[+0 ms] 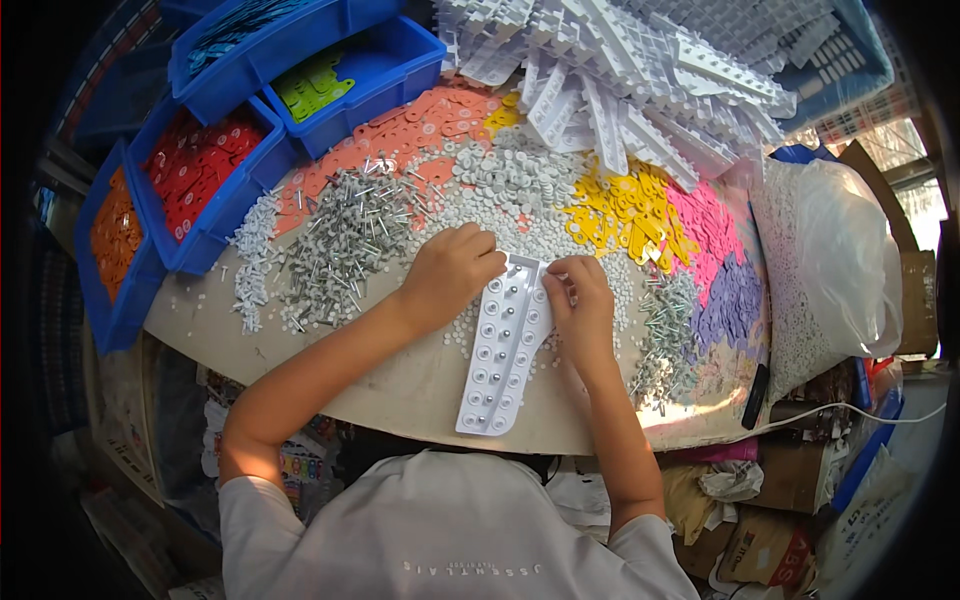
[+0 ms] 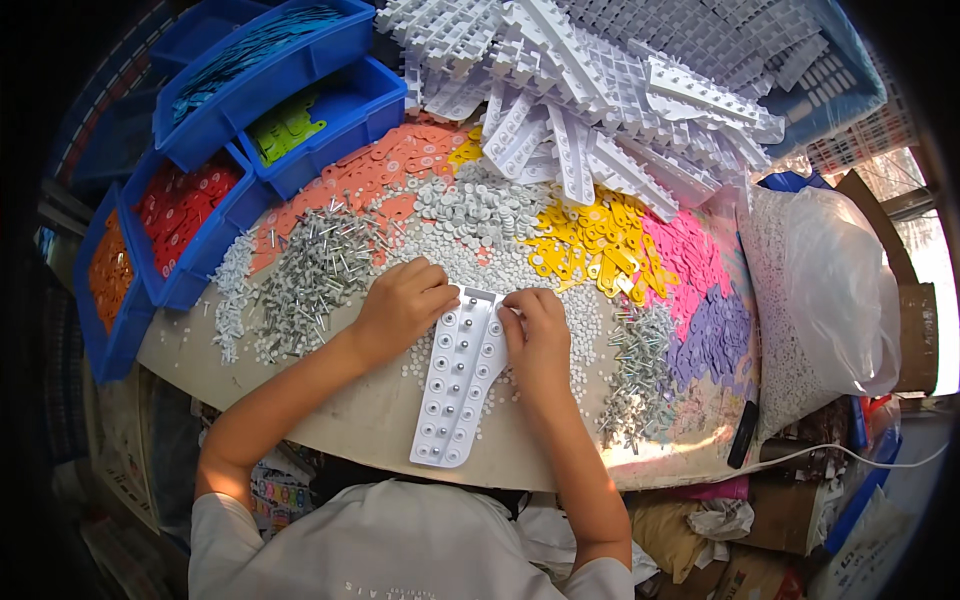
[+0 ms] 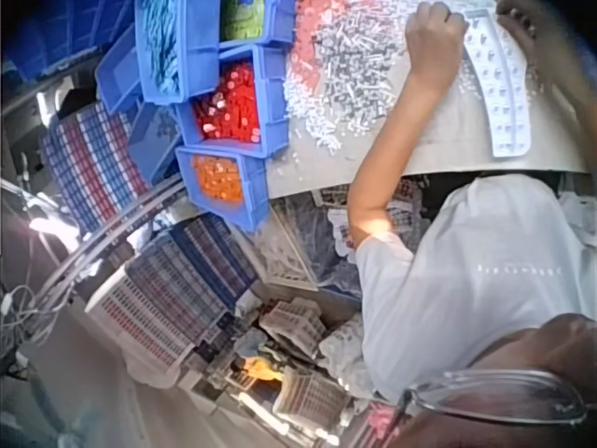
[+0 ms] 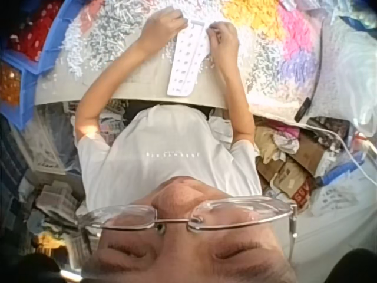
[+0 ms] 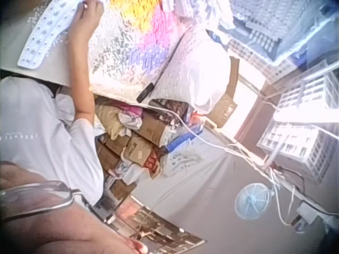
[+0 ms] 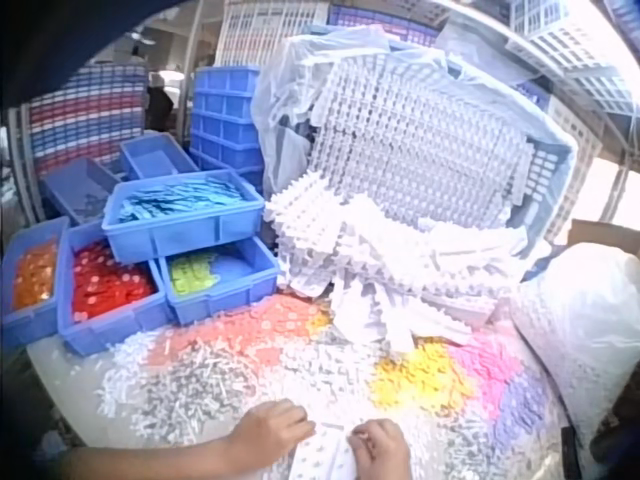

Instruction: Assembling a toy xylophone by placing colored plates and pins onto a white plastic base.

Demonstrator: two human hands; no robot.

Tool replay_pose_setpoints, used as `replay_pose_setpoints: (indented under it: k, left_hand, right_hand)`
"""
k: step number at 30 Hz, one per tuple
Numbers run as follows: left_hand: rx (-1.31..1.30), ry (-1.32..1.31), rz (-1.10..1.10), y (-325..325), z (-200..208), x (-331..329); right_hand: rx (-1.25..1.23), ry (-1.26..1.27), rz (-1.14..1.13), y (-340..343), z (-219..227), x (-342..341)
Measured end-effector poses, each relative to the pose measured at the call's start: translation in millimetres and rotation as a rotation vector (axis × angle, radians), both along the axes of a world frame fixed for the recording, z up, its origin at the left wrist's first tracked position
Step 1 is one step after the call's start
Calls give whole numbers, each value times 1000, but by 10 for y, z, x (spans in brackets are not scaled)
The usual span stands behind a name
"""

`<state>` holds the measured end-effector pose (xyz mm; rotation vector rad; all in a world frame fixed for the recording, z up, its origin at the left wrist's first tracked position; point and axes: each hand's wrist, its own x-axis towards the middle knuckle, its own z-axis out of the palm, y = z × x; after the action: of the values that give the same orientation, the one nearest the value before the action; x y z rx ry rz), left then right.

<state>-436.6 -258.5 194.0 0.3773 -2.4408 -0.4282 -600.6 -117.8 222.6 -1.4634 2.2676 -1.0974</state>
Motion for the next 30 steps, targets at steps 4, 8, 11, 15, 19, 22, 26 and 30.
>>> replay_pose_setpoints:
  k: [4, 8, 11, 15, 19, 22, 26, 30]
  left_hand:
    - [180, 67, -22, -25, -5, -1]
    - [297, 38, -6, -202, 71, -60]
    - [340, 35, 115, -477, 152, -120]
    - [159, -25, 229, -835, 66, -79]
    - [151, -111, 240, -884, -57, -162]
    - [131, -150, 238, -873, -89, -220]
    - [139, -134, 237, -862, -75, -222]
    - [130, -50, 195, -801, -51, -186]
  right_hand:
    - [66, 128, 50, -22, 96, 6]
    - [10, 226, 102, -16, 65, -29]
    - [-105, 118, 65, 37, -23, -147]
    - [-72, 72, -68, 49, 15, -361]
    - [59, 314, 77, -6, 4, -556]
    - [47, 396, 61, -168, 43, -603]
    - [-14, 510, 20, -422, -149, -674]
    - [40, 520, -4, -489, -271, -711]
